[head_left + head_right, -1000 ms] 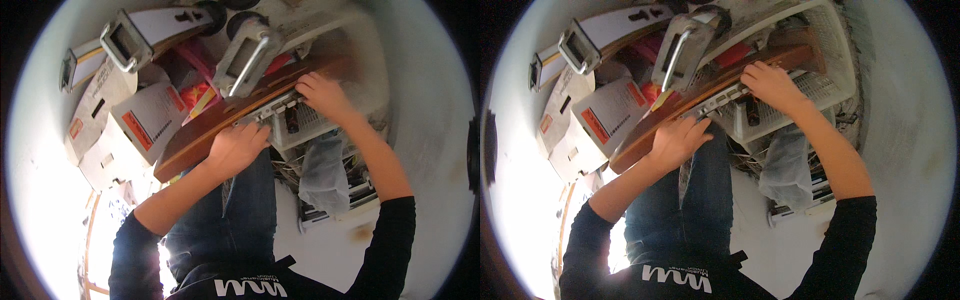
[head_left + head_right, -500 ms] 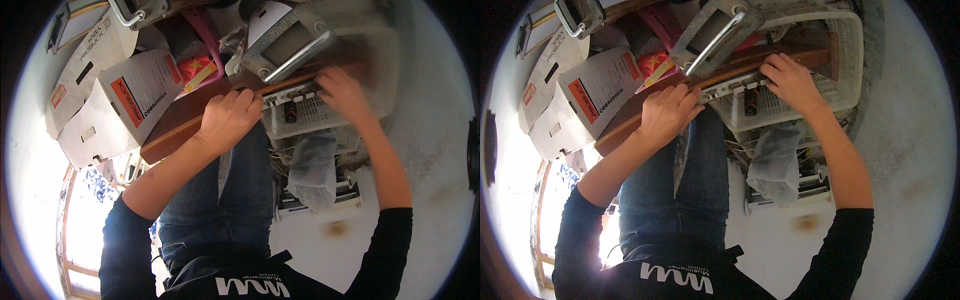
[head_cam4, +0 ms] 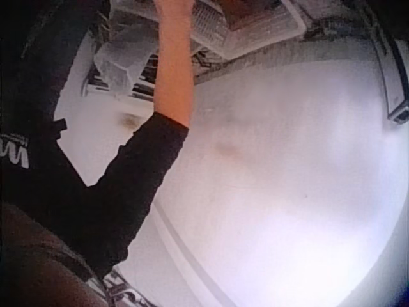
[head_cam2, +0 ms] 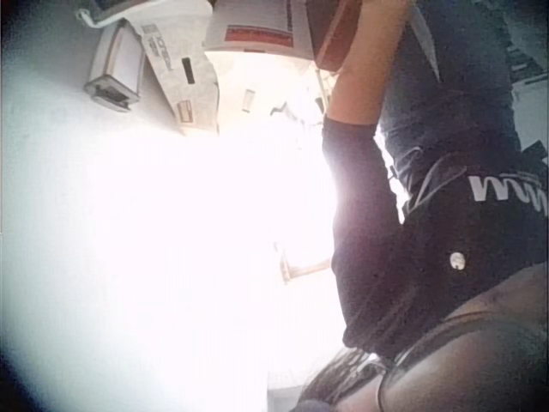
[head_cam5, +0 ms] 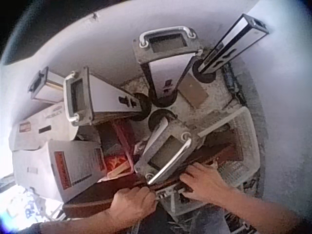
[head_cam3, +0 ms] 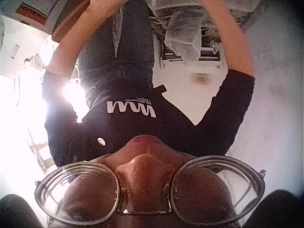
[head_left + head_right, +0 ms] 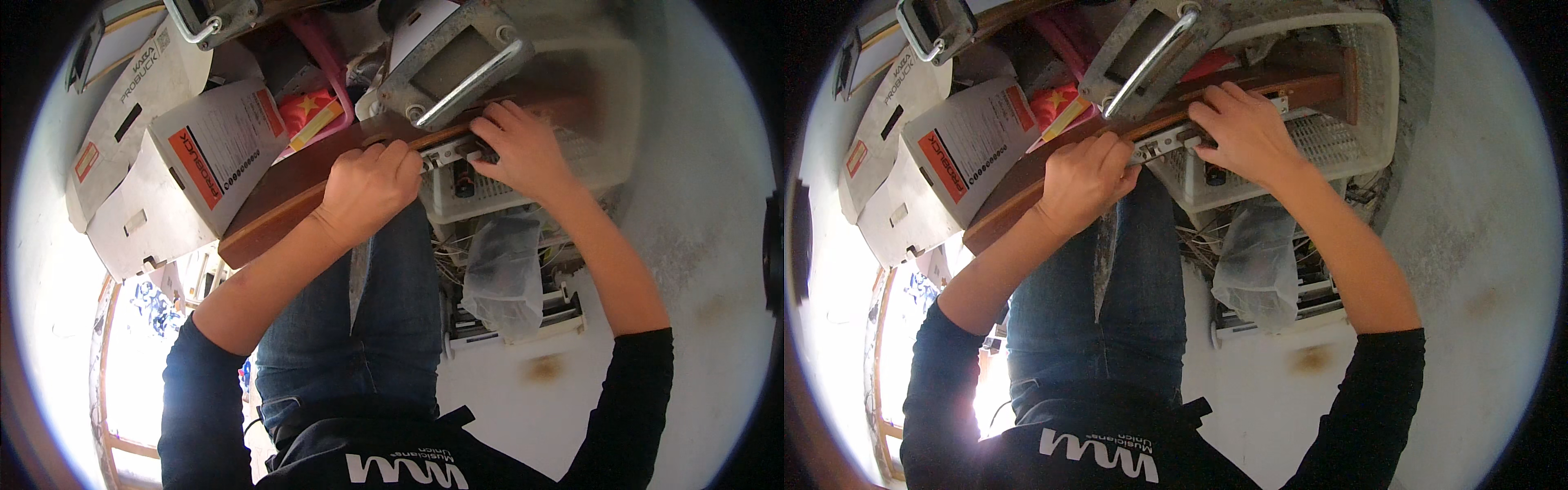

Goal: The person uses a cordless drill to attach metal brackets to a wooden board, then positions the board upright and handles a plastic bag and other hardware items in a cluttered room.

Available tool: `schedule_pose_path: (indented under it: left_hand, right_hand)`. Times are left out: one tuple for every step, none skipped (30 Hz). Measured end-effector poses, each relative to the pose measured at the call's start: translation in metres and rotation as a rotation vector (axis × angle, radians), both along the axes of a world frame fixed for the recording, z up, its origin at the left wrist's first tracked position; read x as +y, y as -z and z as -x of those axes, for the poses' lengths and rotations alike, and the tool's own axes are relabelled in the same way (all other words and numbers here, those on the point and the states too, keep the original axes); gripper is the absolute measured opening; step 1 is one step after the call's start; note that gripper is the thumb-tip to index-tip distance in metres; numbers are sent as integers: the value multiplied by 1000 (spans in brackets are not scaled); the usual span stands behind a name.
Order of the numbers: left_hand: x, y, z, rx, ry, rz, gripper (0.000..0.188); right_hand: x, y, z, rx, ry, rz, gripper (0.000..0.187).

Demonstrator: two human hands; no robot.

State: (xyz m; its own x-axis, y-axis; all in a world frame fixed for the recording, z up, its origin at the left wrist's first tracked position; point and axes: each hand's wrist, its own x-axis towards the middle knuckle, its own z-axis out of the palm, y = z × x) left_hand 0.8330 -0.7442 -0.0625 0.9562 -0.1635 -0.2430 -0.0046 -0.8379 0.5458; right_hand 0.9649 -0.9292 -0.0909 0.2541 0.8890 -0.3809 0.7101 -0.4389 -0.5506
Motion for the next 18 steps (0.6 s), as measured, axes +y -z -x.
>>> schedule_pose_path:
  left_hand:
    - [0,-1,0,3,15,-4,28]
    - [2,-2,1,9,24,-12,30]
    - [3,-4,2,16,33,-14,32]
    - [6,-7,4,25,18,-10,36]
    - [11,-11,6,36,6,0,40]
    - [17,-15,8,52,-7,11,44]
    - [24,-21,11,67,8,-25,48]
    - [31,-27,15,92,20,-59,53]
    - [38,-31,17,118,31,-93,57]
    - [44,-33,20,147,56,-102,55]
    - [48,-35,23,177,80,-110,54]
    - [52,-36,25,205,106,-117,52]
    - [54,-34,27,188,108,-105,53]
    - [56,-31,27,167,110,-93,53]
    - [58,-28,28,159,120,-92,53]
    - [60,-25,28,120,112,-86,53]
    - [61,-23,28,101,113,-89,53]
    - [62,-22,28,82,120,-95,53]
  right_hand:
    - [2,0,-1,-15,-48,21,36]
    - [4,0,-3,5,-95,24,34]
    - [6,0,-5,32,-163,53,32]
    - [7,0,-7,35,-215,47,31]
    - [9,0,-7,21,-262,65,30]
    - [10,0,-7,-17,-290,50,30]
    - [11,0,-7,-46,-323,29,30]
    - [12,-1,-5,-60,-311,31,30]
    - [12,-2,-5,-66,-303,28,30]
    - [12,-3,-4,-62,-313,58,29]
    - [12,-5,-3,-53,-284,36,29]
    - [12,-6,-4,-38,-271,47,29]
    - [13,-7,-4,-25,-254,63,29]
    - [14,-7,-5,-20,-249,67,29]
    - [15,-7,-6,-20,-244,71,30]
    - [17,-6,-8,-17,-238,57,30]
    - [17,-5,-9,-25,-248,51,30]
    - [18,-5,-11,-31,-257,29,30]
